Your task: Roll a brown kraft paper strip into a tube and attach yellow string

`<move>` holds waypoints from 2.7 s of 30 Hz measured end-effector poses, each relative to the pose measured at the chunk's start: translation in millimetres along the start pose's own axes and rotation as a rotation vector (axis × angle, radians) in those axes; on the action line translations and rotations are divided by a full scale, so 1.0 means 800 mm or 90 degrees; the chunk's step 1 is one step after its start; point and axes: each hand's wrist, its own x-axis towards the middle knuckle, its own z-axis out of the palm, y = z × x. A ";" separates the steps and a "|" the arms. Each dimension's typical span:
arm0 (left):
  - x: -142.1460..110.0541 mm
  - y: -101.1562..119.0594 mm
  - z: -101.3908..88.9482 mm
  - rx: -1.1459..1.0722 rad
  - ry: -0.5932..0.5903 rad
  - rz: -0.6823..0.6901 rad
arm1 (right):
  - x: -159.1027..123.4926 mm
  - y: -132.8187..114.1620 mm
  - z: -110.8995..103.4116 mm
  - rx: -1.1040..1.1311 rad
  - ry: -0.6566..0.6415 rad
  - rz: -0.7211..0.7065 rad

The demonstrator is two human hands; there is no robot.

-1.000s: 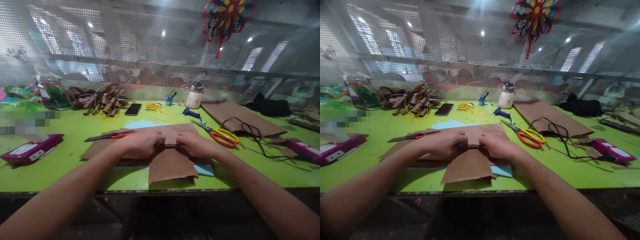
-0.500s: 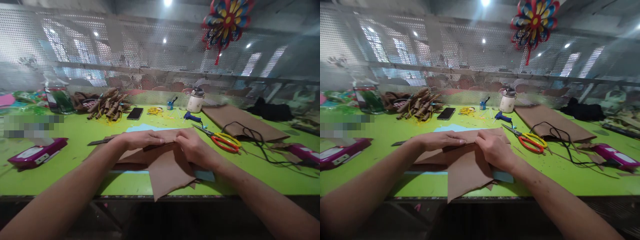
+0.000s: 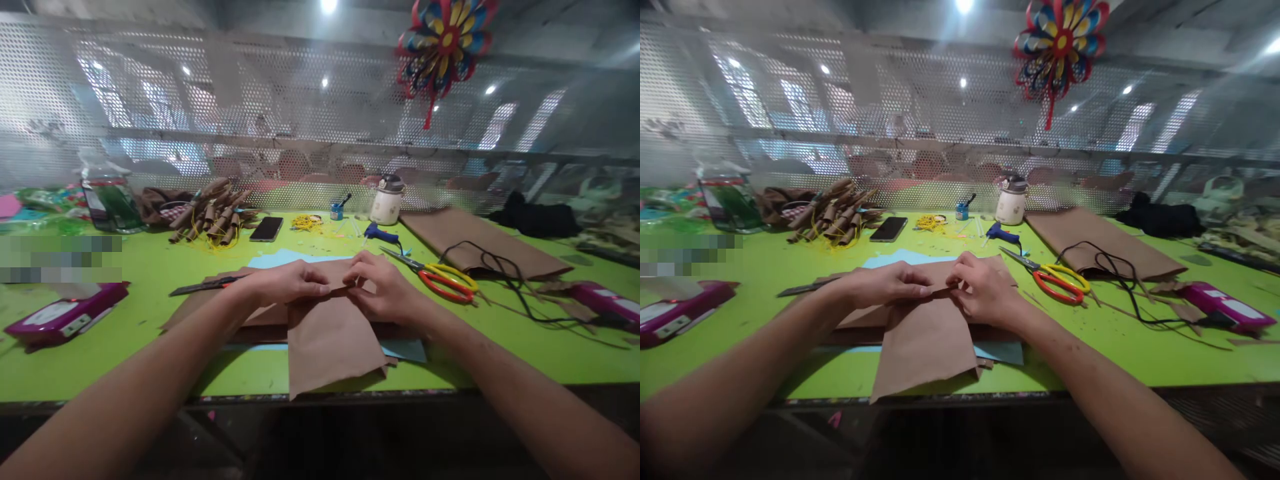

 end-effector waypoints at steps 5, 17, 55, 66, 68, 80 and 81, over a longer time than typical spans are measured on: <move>0.003 0.003 0.003 0.096 0.010 0.078 | 0.003 -0.001 -0.009 0.122 -0.072 0.162; 0.002 0.007 0.013 0.257 0.085 0.100 | -0.001 0.005 0.007 0.378 -0.133 0.343; -0.004 0.005 -0.002 0.265 0.073 0.071 | 0.005 0.024 -0.014 0.221 -0.105 0.176; -0.012 0.024 -0.001 0.160 0.109 0.093 | 0.000 0.030 -0.034 0.438 -0.084 0.282; -0.016 0.028 -0.002 0.092 0.096 0.102 | -0.001 0.031 -0.039 0.529 -0.026 0.286; -0.011 0.030 0.027 -0.235 -0.070 0.097 | 0.003 -0.023 -0.042 0.506 -0.164 0.063; -0.009 0.029 0.030 -0.239 -0.080 0.098 | 0.003 -0.024 -0.041 0.513 -0.155 0.067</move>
